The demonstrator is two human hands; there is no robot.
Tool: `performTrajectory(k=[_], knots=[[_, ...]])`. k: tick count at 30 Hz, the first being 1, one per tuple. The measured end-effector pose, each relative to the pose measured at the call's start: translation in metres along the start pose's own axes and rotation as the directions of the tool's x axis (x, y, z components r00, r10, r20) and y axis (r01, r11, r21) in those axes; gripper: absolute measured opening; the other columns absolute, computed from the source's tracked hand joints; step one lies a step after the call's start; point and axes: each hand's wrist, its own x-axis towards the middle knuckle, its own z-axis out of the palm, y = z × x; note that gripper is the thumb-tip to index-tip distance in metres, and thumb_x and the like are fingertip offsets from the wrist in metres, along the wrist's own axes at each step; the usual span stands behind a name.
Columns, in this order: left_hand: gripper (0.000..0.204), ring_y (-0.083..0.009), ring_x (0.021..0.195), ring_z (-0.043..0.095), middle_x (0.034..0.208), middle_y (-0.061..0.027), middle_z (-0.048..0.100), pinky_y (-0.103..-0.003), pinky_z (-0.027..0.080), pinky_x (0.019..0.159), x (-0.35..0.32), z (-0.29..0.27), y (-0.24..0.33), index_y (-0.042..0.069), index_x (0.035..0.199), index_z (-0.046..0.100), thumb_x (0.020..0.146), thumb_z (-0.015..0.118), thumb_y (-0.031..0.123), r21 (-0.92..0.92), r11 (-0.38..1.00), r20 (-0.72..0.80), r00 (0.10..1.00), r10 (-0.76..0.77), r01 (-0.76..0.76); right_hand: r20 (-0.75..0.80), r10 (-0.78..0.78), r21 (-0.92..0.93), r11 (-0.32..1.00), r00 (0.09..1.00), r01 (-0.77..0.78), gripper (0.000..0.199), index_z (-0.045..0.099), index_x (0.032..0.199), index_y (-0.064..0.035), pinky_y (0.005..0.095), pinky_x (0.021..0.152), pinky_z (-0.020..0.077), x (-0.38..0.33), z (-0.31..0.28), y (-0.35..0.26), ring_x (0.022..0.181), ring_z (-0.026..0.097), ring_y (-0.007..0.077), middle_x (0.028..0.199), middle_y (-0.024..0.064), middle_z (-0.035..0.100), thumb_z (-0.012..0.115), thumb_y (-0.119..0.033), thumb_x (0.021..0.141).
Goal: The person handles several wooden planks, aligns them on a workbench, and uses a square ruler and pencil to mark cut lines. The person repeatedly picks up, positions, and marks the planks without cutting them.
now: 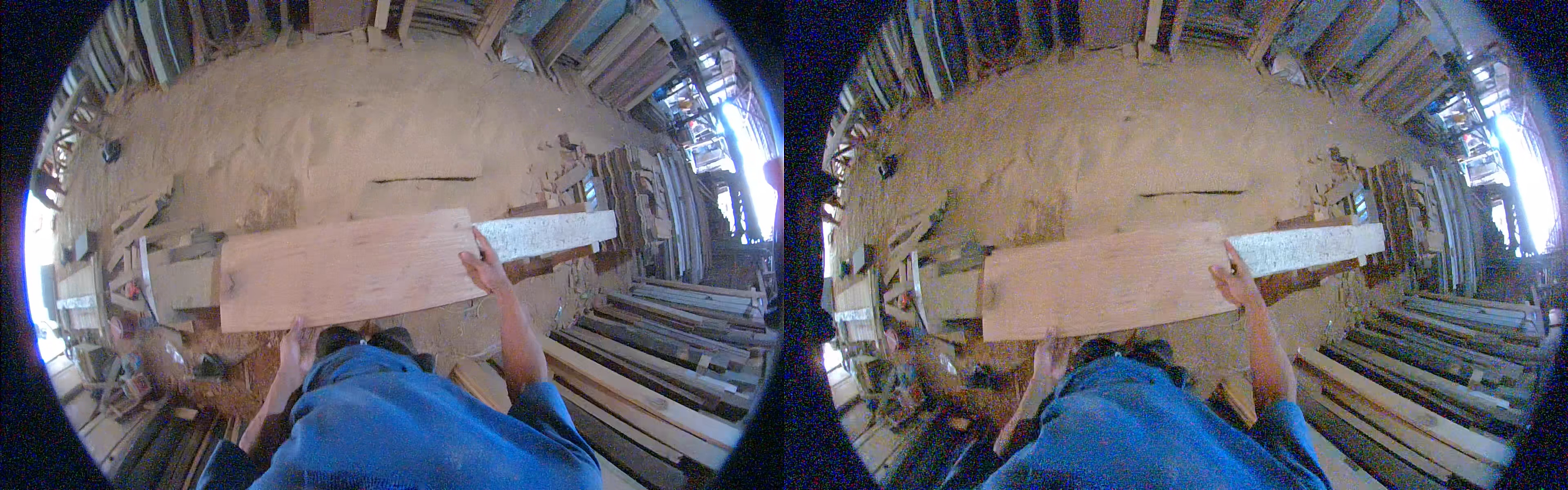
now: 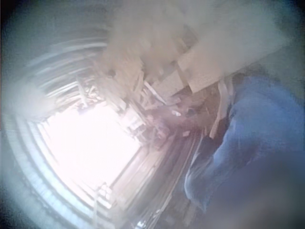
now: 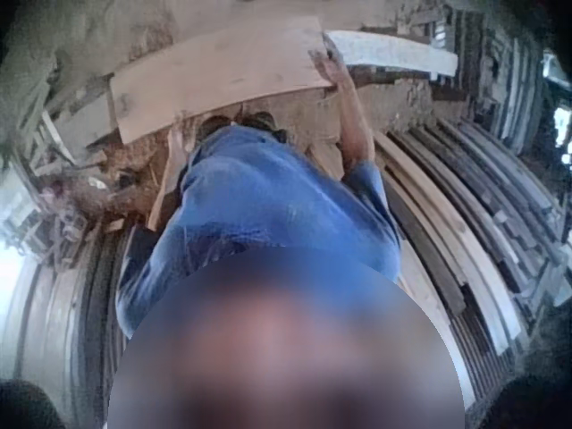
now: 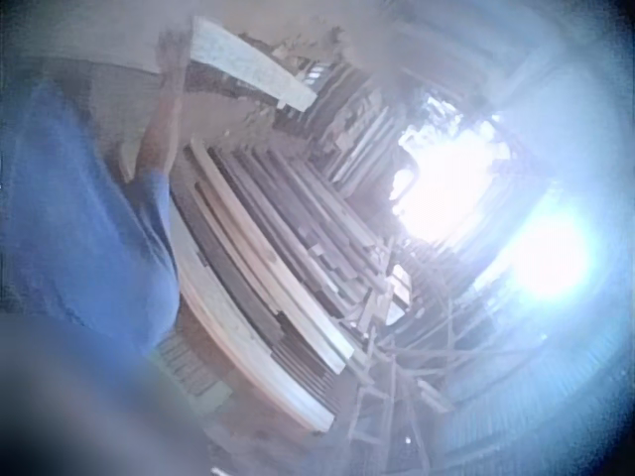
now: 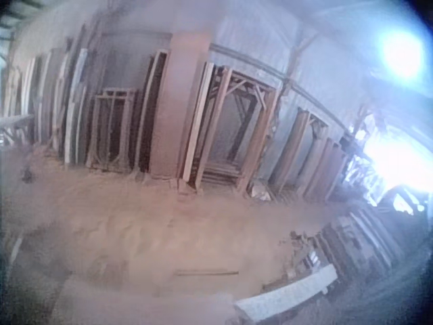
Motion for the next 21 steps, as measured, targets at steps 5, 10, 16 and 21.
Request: performTrajectory(k=[5,10,16,21], knots=[[0.039,-0.0264,0.114,0.062,0.118,-0.0179,0.065,-0.04,0.053,0.096,-0.001,-0.056,0.028,-0.002,0.12,0.054,0.096,0.065,0.027,0.762,0.646,-0.033,0.998,-0.045,0.054,-0.004,-0.176,-0.749,0.652,0.984,0.114,0.064,0.045,0.144,-0.0027,0.0387,0.104,0.0435,0.009,-0.016,-0.007,0.124,0.054,0.027,0.137,0.0167,0.056,0.072,-0.019,0.089],[0.03,-0.0265,0.091,0.063,0.105,-0.0145,0.065,-0.04,0.053,0.078,0.067,-0.152,0.092,0.0,0.113,0.059,0.092,0.067,0.019,0.785,0.392,0.207,0.8,0.564,-0.48,-0.132,-0.086,-0.742,0.669,0.987,-0.041,0.063,0.052,0.138,-0.0035,0.0407,0.104,0.0442,0.005,-0.039,0.025,0.125,0.055,0.0326,0.135,0.0195,0.058,0.074,-0.032,0.086],[0.049,-0.0309,0.105,0.062,0.114,-0.0175,0.066,-0.042,0.049,0.088,0.118,-0.133,0.134,-0.002,0.121,0.057,0.091,0.065,0.037,0.966,-0.186,0.259,0.643,0.72,-0.18,-0.343,-0.051,-0.791,0.554,0.938,-0.259,0.073,0.049,0.134,0.0078,0.0452,0.095,0.0495,0.007,0.013,0.08,0.115,0.061,0.0385,0.126,0.0283,0.061,0.075,-0.039,0.084],[0.057,-0.0312,0.109,0.061,0.12,-0.0163,0.064,-0.043,0.049,0.09,0.164,-0.108,0.168,-0.001,0.124,0.057,0.092,0.06,0.047,0.94,-0.265,0.341,0.65,0.68,-0.216,-0.253,-0.223,-0.803,0.591,0.941,-0.076,0.069,0.054,0.129,0.0026,0.0474,0.093,0.0499,-0.023,0.04,0.075,0.108,0.063,0.0425,0.116,0.0303,0.064,0.07,-0.049,0.086]])
